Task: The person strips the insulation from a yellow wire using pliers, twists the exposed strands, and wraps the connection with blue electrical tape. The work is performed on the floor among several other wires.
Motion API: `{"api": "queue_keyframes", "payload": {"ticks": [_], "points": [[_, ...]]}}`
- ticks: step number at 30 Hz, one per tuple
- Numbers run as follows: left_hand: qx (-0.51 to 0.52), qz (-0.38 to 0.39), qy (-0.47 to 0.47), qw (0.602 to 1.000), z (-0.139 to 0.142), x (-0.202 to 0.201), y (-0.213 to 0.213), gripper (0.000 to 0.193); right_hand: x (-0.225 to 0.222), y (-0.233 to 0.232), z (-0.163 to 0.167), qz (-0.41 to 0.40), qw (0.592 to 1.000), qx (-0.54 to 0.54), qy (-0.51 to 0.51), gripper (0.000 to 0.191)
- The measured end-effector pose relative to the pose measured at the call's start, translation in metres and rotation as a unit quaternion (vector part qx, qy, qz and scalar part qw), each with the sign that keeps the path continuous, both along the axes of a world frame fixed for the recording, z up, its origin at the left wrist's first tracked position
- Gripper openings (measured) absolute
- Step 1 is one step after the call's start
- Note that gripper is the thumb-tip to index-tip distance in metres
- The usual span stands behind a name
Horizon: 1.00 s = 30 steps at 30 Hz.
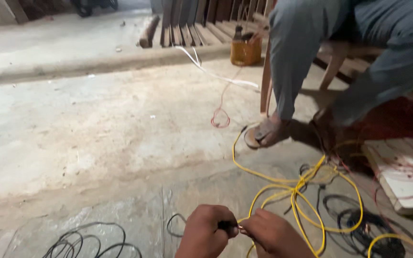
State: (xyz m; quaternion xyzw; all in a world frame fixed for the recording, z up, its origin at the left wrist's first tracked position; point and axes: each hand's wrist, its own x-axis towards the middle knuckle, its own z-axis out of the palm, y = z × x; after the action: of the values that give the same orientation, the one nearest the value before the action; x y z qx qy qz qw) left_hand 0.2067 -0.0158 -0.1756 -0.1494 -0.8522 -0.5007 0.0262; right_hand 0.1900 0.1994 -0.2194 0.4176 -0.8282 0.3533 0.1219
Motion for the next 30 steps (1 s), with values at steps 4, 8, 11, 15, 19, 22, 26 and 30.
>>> {"api": "queue_keyframes", "payload": {"ticks": [4,8,11,15,19,22,26,30], "points": [[-0.054,0.010,0.150,0.987,0.013,0.002,0.002,0.007,-0.013,-0.001,-0.008,-0.065,0.881,-0.112,-0.456,0.022],[-0.066,-0.021,0.208,0.976,0.006,0.008,0.007,0.013,-0.011,0.022,-0.015,0.010,0.839,-0.093,-0.535,0.036],[-0.117,0.009,0.245,0.962,-0.006,0.003,0.016,0.014,-0.012,0.026,-0.019,0.012,0.830,-0.118,-0.545,0.034],[-0.177,0.035,0.328,0.927,-0.019,-0.009,0.025,0.018,-0.019,0.022,-0.022,0.013,0.869,-0.134,-0.477,0.031],[-0.188,0.006,0.296,0.937,-0.025,-0.014,0.029,0.016,-0.025,0.027,-0.019,0.065,0.840,-0.146,-0.519,0.030],[-0.152,0.010,0.322,0.934,-0.025,-0.013,0.029,0.016,-0.027,0.028,-0.011,0.045,0.867,-0.117,-0.482,0.027],[-0.112,0.027,0.279,0.953,-0.025,-0.009,0.027,0.011,-0.009,0.016,0.005,-0.093,0.918,-0.088,-0.375,0.014],[0.041,0.031,0.066,0.997,-0.023,-0.011,0.024,0.020,0.007,0.007,0.023,-0.098,0.992,0.058,0.061,0.011]]}}
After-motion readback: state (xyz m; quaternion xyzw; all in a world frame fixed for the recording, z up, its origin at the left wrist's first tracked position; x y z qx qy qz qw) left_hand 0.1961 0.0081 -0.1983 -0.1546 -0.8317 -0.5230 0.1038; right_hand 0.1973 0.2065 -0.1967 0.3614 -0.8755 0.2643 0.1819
